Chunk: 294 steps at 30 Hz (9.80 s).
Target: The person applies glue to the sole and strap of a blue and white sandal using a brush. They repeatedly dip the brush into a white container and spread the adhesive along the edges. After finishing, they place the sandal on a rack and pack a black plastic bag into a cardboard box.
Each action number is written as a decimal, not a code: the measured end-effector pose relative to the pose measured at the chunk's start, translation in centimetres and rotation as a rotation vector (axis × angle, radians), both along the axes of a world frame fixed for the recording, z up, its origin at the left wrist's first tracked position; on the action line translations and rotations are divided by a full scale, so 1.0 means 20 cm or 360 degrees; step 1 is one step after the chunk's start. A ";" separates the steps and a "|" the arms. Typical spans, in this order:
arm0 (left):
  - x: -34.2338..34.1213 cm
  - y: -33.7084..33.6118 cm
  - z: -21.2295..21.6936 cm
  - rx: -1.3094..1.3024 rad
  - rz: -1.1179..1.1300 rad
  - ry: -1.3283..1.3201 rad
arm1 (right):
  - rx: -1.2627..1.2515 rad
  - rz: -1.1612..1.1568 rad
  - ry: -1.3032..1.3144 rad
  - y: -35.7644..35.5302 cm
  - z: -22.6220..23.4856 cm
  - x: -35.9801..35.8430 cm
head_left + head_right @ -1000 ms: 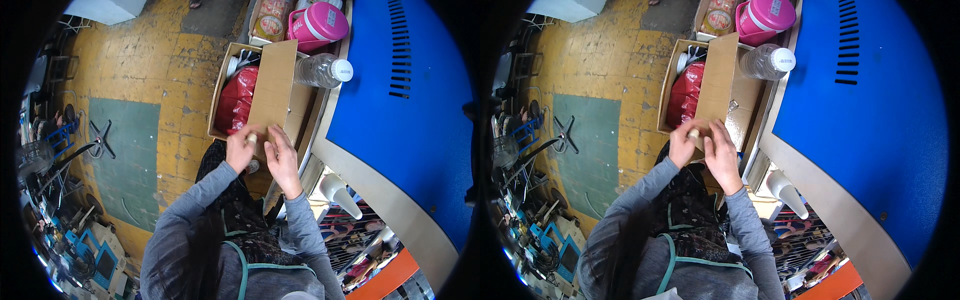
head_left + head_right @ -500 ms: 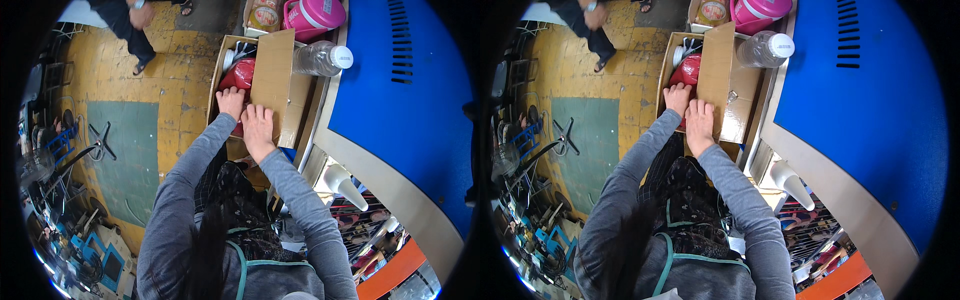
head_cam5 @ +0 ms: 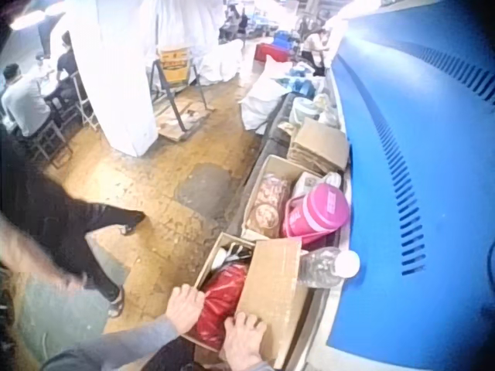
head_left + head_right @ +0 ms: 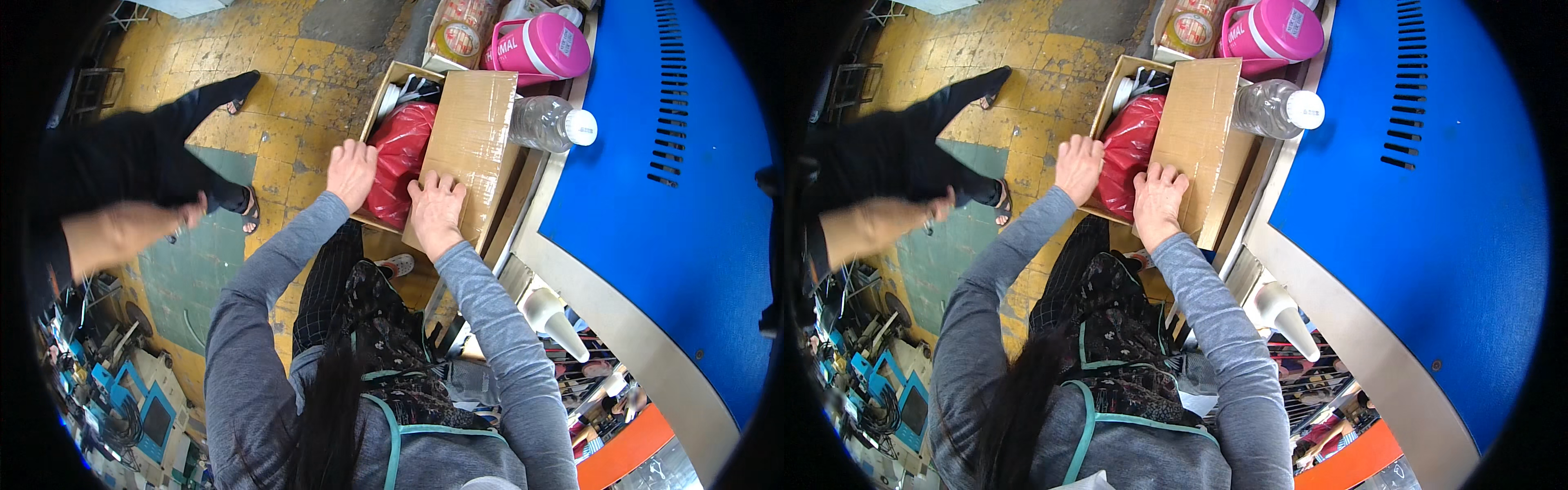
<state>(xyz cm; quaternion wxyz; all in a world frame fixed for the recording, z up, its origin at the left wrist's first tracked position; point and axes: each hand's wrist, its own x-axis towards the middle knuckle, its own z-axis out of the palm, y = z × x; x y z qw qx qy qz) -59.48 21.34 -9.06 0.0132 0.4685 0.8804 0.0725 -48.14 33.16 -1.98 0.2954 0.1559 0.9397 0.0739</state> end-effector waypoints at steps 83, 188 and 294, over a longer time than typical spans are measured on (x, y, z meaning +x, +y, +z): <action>-0.12 0.37 -0.40 0.0059 0.0315 -0.0619 | -0.0680 -0.0575 0.0338 0.00 0.13 0.12; 0.28 0.25 0.73 0.0936 -0.0489 -0.1348 | -0.0976 -0.1250 0.0817 0.15 0.18 0.50; 0.86 -0.19 0.84 -0.0976 -0.1389 -0.2111 | -0.1527 -0.1364 0.1116 0.27 0.02 0.33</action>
